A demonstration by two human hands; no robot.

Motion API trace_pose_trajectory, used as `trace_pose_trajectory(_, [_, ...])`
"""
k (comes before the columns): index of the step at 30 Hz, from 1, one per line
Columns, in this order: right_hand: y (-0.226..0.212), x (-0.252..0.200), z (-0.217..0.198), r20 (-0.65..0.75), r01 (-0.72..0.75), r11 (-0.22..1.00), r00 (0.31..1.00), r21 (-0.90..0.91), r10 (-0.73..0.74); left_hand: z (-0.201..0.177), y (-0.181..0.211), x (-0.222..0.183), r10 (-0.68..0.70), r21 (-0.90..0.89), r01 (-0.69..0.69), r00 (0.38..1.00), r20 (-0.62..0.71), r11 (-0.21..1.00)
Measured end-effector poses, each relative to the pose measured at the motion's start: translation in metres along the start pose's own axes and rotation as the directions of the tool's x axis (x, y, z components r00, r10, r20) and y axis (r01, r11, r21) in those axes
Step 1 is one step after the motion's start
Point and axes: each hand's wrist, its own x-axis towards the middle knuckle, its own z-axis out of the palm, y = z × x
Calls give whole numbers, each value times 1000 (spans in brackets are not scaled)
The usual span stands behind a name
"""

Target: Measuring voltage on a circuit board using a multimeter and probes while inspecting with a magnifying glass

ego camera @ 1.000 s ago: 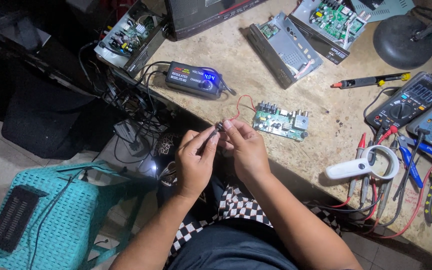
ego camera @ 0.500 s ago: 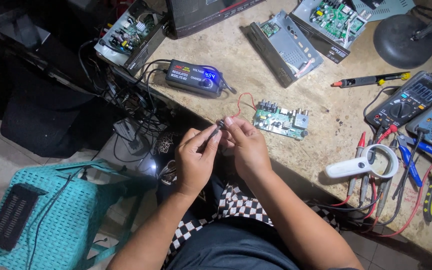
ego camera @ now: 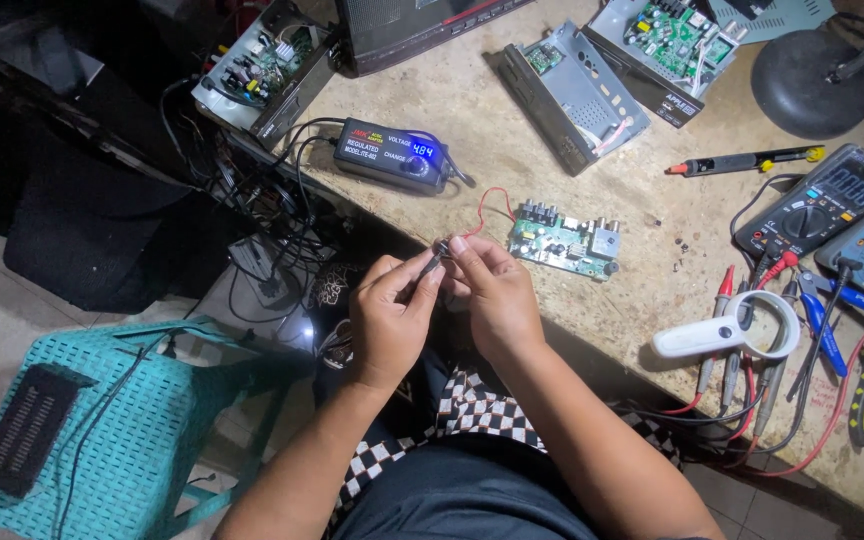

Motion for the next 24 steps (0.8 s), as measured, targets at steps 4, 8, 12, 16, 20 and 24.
trace_pose_trajectory(4, [5,1,-3,-1,15,1000,1000,-26,-15,0,0,0,7,9,-7,1000,-5,1000])
trace_pose_trajectory(8, [9,3,-4,3,51,998,999,-34,-50,0,-2,-2,9,13,-9,1000,-9,1000])
trace_pose_trajectory(12, [5,3,-2,20,101,992,995,-76,-100,-1,-3,-2,-2,11,2,1000,-7,1000])
trace_pose_trajectory(16, [9,6,-3,17,140,988,990,-58,-140,2,-4,-4,-14,1,14,1000,-24,1000])
trace_pose_trajectory(20, [6,5,-1,2,130,989,992,-66,-130,1,-1,1,-19,9,19,1000,-17,1000])
trace_pose_trajectory(24, [12,2,2,-23,111,993,993,-48,-112,-1,-9,-5,-11,10,12,1000,-14,1000])
